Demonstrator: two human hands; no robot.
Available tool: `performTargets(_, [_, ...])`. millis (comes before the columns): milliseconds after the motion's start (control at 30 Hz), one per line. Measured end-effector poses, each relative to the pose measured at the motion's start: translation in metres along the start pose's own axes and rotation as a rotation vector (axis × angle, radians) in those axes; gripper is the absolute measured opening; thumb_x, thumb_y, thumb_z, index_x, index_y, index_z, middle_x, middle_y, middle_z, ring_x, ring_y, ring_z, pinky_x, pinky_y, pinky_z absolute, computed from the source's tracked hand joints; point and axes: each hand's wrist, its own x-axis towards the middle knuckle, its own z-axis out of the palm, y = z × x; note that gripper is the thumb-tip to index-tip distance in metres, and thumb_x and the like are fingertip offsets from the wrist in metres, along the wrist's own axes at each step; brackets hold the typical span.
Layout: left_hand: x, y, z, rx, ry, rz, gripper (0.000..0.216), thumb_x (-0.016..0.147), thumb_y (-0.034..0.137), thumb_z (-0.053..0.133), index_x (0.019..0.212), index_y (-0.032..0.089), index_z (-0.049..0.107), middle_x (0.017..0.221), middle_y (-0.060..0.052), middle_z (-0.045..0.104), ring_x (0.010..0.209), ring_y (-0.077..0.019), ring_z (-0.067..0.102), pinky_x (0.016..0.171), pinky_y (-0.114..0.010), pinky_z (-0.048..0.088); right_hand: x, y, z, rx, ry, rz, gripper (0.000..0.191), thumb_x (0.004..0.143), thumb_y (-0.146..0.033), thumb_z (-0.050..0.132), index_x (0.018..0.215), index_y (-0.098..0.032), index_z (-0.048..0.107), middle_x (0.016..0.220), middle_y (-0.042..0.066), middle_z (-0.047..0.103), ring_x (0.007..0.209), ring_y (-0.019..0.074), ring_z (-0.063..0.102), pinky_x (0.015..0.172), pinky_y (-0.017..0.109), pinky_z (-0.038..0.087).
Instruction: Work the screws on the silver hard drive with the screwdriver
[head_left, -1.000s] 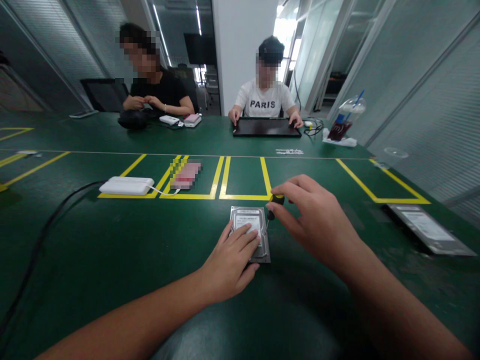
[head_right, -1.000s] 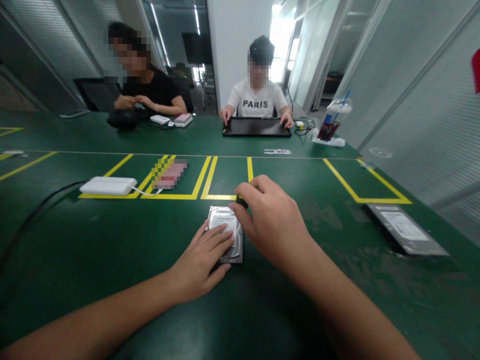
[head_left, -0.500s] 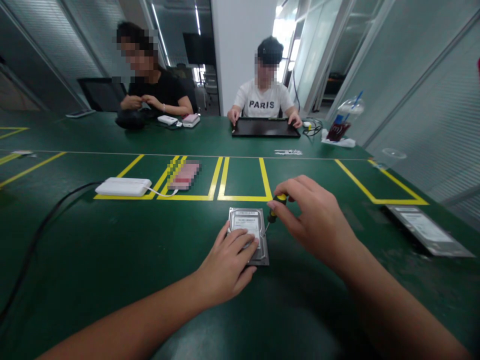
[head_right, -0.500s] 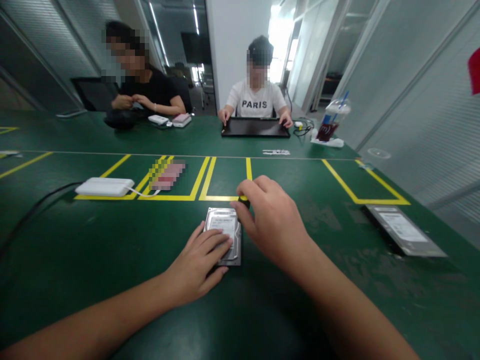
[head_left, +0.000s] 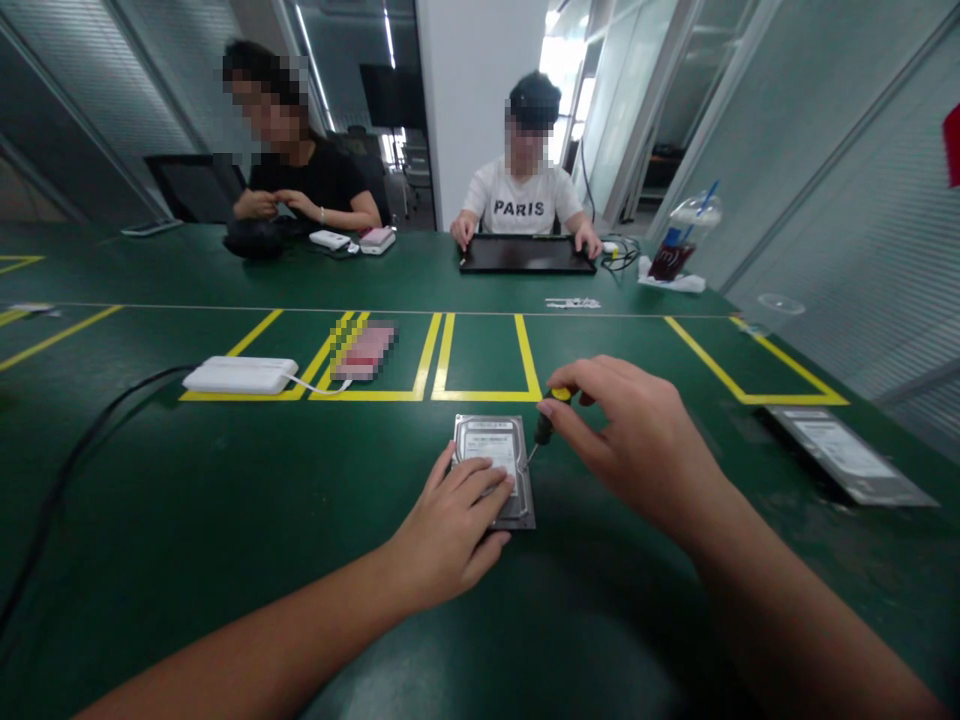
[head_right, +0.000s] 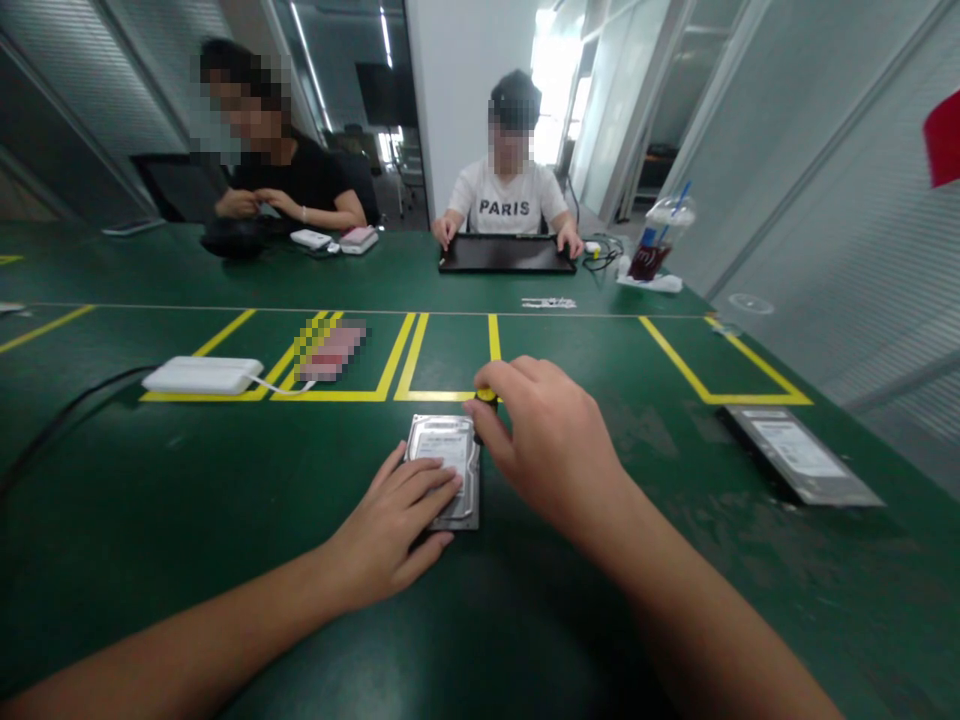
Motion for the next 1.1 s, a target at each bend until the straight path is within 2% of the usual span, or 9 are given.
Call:
performTargets(133, [0.0,-0.0013,0.0007,0.028,-0.003,0.022,0.049,0.092,0.028,0.059,0.138,0.016,0.051,0.135,-0.011,0.059,0.13,-0.0304,0.047,0.12,-0.061,0.018,-0.0014,0.0012,0.0023,-0.006,0.041,0.038,0.02,0.088,-0.025,0.06,0.107,-0.017,0.061,0.093,0.006,0.07,0.083,0.0211,0.064,0.074,0.033,0.045])
performTargets(367, [0.0009,-0.002,0.0036,0.105,-0.004,0.047,0.048,0.095,0.031,0.059,0.138,0.014,0.051,0.135,-0.011,0.06,0.128,-0.0316,0.049,0.118,-0.062,0.022,0.0005,0.0012,0.0019,0.007,0.029,-0.027,0.011,0.091,-0.027,0.059,0.094,-0.019,0.064,0.092,0.006,0.066,0.086,0.0208,0.061,0.075,0.033,0.046])
performTargets(533, [0.0013,-0.0013,0.0024,0.114,-0.006,0.058,0.046,0.095,0.032,0.057,0.138,0.014,0.052,0.135,-0.011,0.06,0.128,-0.0314,0.049,0.118,-0.062,0.022,-0.0004,0.0024,0.0029,0.032,0.067,-0.048,0.014,0.088,-0.022,0.059,0.101,-0.017,0.063,0.095,0.006,0.068,0.086,0.02,0.061,0.079,0.034,0.047])
performTargets(700, [0.001,-0.0013,0.0013,0.062,0.0,0.047,0.048,0.094,0.031,0.057,0.138,0.014,0.051,0.136,-0.012,0.059,0.129,-0.0313,0.048,0.118,-0.059,0.028,0.0002,0.0023,0.0023,0.041,0.029,-0.049,0.011,0.091,-0.027,0.058,0.096,-0.019,0.065,0.095,0.007,0.066,0.089,0.021,0.061,0.077,0.033,0.047])
performTargets(933, [-0.0004,-0.0023,0.0041,0.069,0.018,0.087,0.051,0.092,0.027,0.057,0.139,0.009,0.05,0.141,-0.016,0.055,0.141,-0.0336,0.038,0.117,-0.054,0.035,-0.0011,0.0027,0.0026,0.045,0.08,-0.053,0.016,0.088,-0.023,0.06,0.102,-0.017,0.064,0.095,0.007,0.068,0.084,0.0196,0.061,0.078,0.033,0.047])
performTargets(1100, [-0.001,-0.0028,0.0047,0.077,0.023,0.122,0.05,0.091,0.024,0.056,0.138,0.006,0.05,0.143,-0.018,0.054,0.141,-0.0329,0.039,0.116,-0.051,0.039,0.0004,0.0014,0.0024,0.043,0.042,-0.02,0.011,0.09,-0.027,0.06,0.094,-0.018,0.065,0.092,0.006,0.066,0.084,0.0202,0.059,0.074,0.032,0.046])
